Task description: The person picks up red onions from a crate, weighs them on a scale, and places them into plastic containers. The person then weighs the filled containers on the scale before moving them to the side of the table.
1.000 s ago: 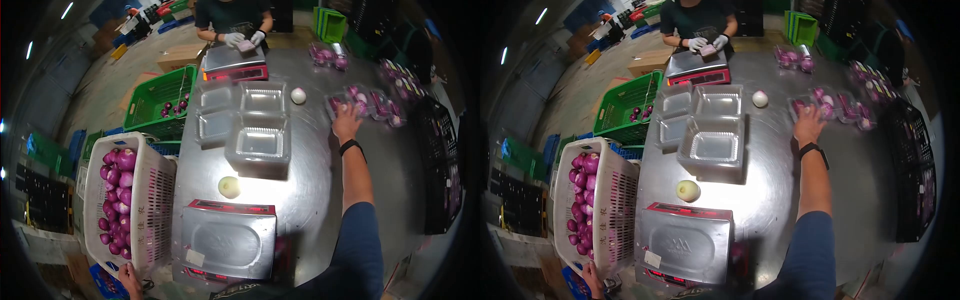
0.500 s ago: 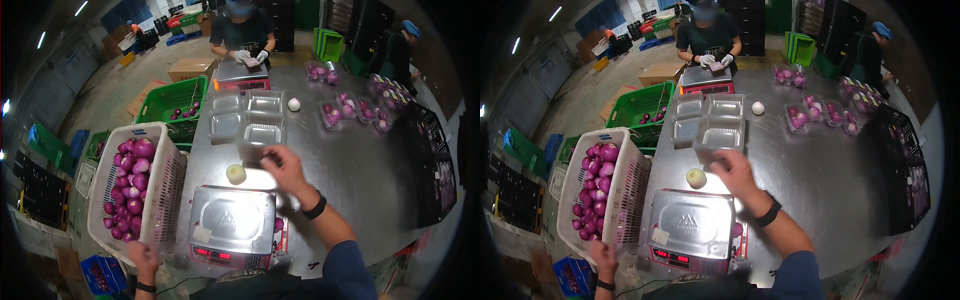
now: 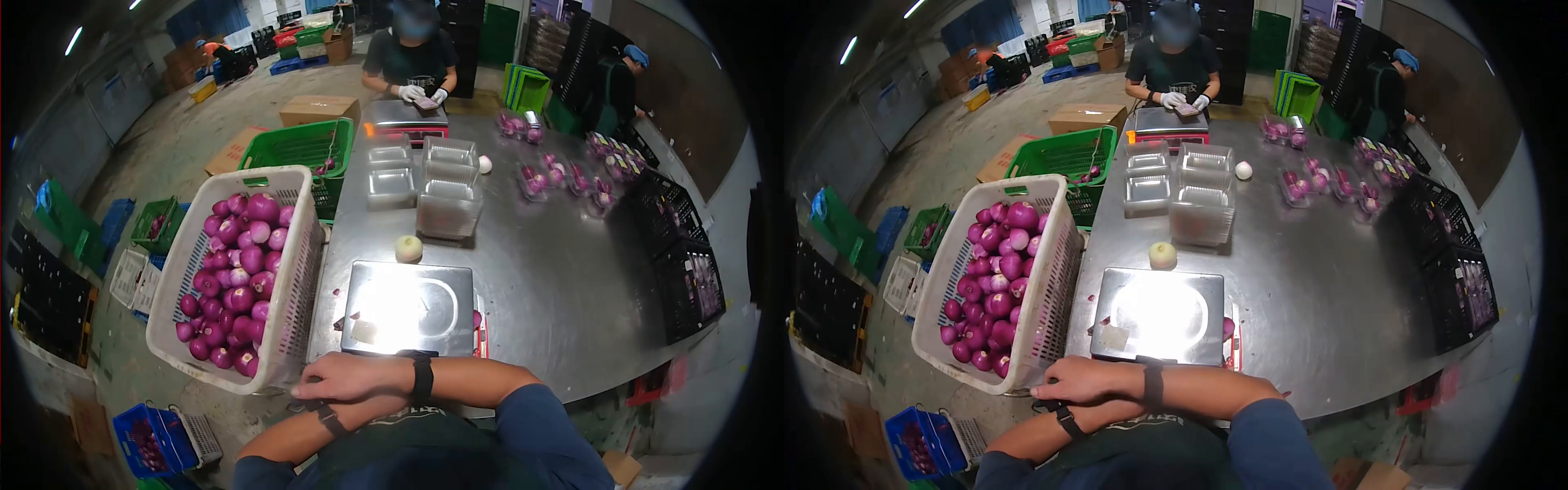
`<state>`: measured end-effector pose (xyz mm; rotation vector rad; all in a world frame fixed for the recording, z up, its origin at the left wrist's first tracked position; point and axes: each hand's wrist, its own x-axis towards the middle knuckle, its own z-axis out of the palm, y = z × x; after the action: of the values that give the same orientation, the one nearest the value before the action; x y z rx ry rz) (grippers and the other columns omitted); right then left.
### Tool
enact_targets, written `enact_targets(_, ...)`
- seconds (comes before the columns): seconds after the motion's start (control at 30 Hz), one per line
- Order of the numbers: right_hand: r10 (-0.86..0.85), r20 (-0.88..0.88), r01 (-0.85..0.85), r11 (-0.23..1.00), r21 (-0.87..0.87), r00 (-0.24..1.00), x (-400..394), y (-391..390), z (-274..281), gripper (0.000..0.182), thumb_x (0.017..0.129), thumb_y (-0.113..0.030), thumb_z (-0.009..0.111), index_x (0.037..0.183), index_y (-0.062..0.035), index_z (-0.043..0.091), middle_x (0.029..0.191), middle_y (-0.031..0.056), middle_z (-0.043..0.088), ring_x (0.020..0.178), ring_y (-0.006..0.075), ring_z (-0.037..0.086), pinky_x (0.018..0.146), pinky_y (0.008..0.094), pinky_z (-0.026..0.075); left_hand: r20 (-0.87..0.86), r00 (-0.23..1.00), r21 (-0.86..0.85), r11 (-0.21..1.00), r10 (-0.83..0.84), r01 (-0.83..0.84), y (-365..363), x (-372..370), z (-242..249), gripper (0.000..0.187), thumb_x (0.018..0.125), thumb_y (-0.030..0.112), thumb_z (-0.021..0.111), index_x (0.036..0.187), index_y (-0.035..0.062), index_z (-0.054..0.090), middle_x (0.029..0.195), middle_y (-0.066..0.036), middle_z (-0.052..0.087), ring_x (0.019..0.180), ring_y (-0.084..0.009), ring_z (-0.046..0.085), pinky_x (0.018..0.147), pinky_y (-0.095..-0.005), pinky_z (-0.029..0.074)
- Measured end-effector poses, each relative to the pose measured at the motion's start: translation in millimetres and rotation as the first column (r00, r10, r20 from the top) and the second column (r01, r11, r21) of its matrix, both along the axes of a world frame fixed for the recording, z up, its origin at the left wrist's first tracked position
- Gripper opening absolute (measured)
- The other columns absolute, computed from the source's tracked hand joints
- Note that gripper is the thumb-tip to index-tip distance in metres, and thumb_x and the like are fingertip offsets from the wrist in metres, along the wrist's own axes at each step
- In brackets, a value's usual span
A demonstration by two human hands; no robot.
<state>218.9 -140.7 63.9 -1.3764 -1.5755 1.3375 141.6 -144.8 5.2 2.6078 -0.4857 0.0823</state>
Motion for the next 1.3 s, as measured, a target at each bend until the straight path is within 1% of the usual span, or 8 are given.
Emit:
enact_targets(0.2, 0.002, 0.151, -0.04, 0.968, 0.25, 0.989, -40, 10, 2, 0.045, 0.091, -0.041, 0.073, 0.108, 0.001, 0.071, 0.103, 0.0214, 0.069, 0.097, 0.0379, 0.068, 0.085, 0.0439, 0.054, -0.048, 0.983, -0.15, 0.972, 0.175, -0.18, 35, -41, 12, 0.033, 0.092, 0.036, 0.071, 0.11, 0.0082, 0.074, 0.108, -0.016, 0.072, 0.103, -0.0351, 0.069, 0.092, -0.0456, 0.055)
enact_targets(0.63, 0.069, 0.0, -0.066, 0.959, 0.277, 0.998, -54, 13, -2, 0.048, 0.09, -0.039, 0.074, 0.115, 0.0018, 0.07, 0.109, 0.024, 0.07, 0.103, 0.0402, 0.068, 0.09, 0.0453, 0.054, -0.104, 0.937, -0.244, 0.905, 0.333, -0.348, 62, -63, 10, 0.034, 0.09, 0.035, 0.074, 0.111, 0.0072, 0.074, 0.106, -0.015, 0.072, 0.101, -0.0342, 0.07, 0.09, -0.0456, 0.055)
enact_targets(0.8, -0.217, 0.04, 0.174, 0.866, 0.47, 0.975, -17, 17, -12, 0.053, 0.089, -0.036, 0.076, 0.126, -0.0005, 0.065, 0.12, 0.0223, 0.066, 0.113, 0.0386, 0.063, 0.097, 0.0446, 0.052, -0.067, 0.938, -0.335, 0.878, 0.34, -0.342, 66, -69, 14, 0.035, 0.09, 0.035, 0.075, 0.111, 0.0068, 0.074, 0.105, -0.015, 0.072, 0.1, -0.0338, 0.07, 0.089, -0.0455, 0.055)
enact_targets(0.87, -0.422, 0.017, 0.397, 0.865, 0.306, 0.907, 31, 10, -4, 0.05, 0.088, -0.027, 0.079, 0.127, -0.0015, 0.064, 0.12, 0.0182, 0.067, 0.115, 0.0336, 0.064, 0.098, 0.0417, 0.052, -0.409, 0.829, -0.155, 0.865, 0.382, -0.476, 83, -74, 62, 0.035, 0.086, 0.032, 0.08, 0.108, 0.0052, 0.074, 0.094, -0.012, 0.072, 0.088, -0.0295, 0.07, 0.078, -0.043, 0.056)
enact_targets(1.0, -0.811, 0.28, 0.744, 0.584, 0.325, 0.514, 170, -10, -20, 0.032, 0.089, -0.011, 0.073, 0.119, -0.0012, 0.069, 0.113, 0.0154, 0.071, 0.108, 0.0277, 0.069, 0.095, 0.0395, 0.055, -0.31, 0.709, -0.317, 0.634, 0.634, -0.706, 137, -130, 71, 0.029, 0.083, 0.026, 0.081, 0.099, 0.0032, 0.072, 0.084, -0.009, 0.069, 0.074, -0.0202, 0.065, 0.067, -0.0341, 0.052)
enact_targets(1.17, -0.811, 0.585, 0.409, 0.536, 0.739, 0.007, 344, -41, -79, 0.038, 0.099, -0.024, 0.062, 0.131, -0.0023, 0.063, 0.12, 0.0199, 0.069, 0.119, 0.0385, 0.063, 0.106, 0.0467, 0.047, -0.19, 0.277, -0.175, 0.245, 0.942, -0.953, 219, -188, 109, 0.022, 0.084, 0.019, 0.078, 0.094, 0.0011, 0.07, 0.081, -0.009, 0.068, 0.072, -0.0183, 0.065, 0.068, -0.034, 0.053)
enact_targets(1.23, -0.786, 0.612, 0.279, 0.57, 0.773, -0.091, 375, -39, -91, 0.041, 0.103, -0.026, 0.056, 0.135, -0.0004, 0.059, 0.12, 0.0231, 0.069, 0.116, 0.0421, 0.063, 0.102, 0.049, 0.048, -0.238, 0.17, -0.177, 0.129, 0.956, -0.976, 264, -206, 102, 0.024, 0.083, 0.02, 0.078, 0.094, 0.0008, 0.069, 0.082, -0.011, 0.069, 0.076, -0.0207, 0.067, 0.07, -0.0352, 0.053)
enact_targets(1.3, -0.677, 0.736, 0.392, 0.684, 0.615, 0.028, 391, -36, -96, 0.04, 0.104, -0.029, 0.053, 0.13, -0.0003, 0.06, 0.117, 0.0253, 0.068, 0.113, 0.0441, 0.063, 0.098, 0.0509, 0.049, -0.123, 0.141, -0.082, 0.132, 0.982, -0.988, 306, -218, 92, 0.027, 0.083, 0.023, 0.078, 0.094, 0.0006, 0.069, 0.083, -0.013, 0.07, 0.078, -0.0249, 0.068, 0.072, -0.0376, 0.054)
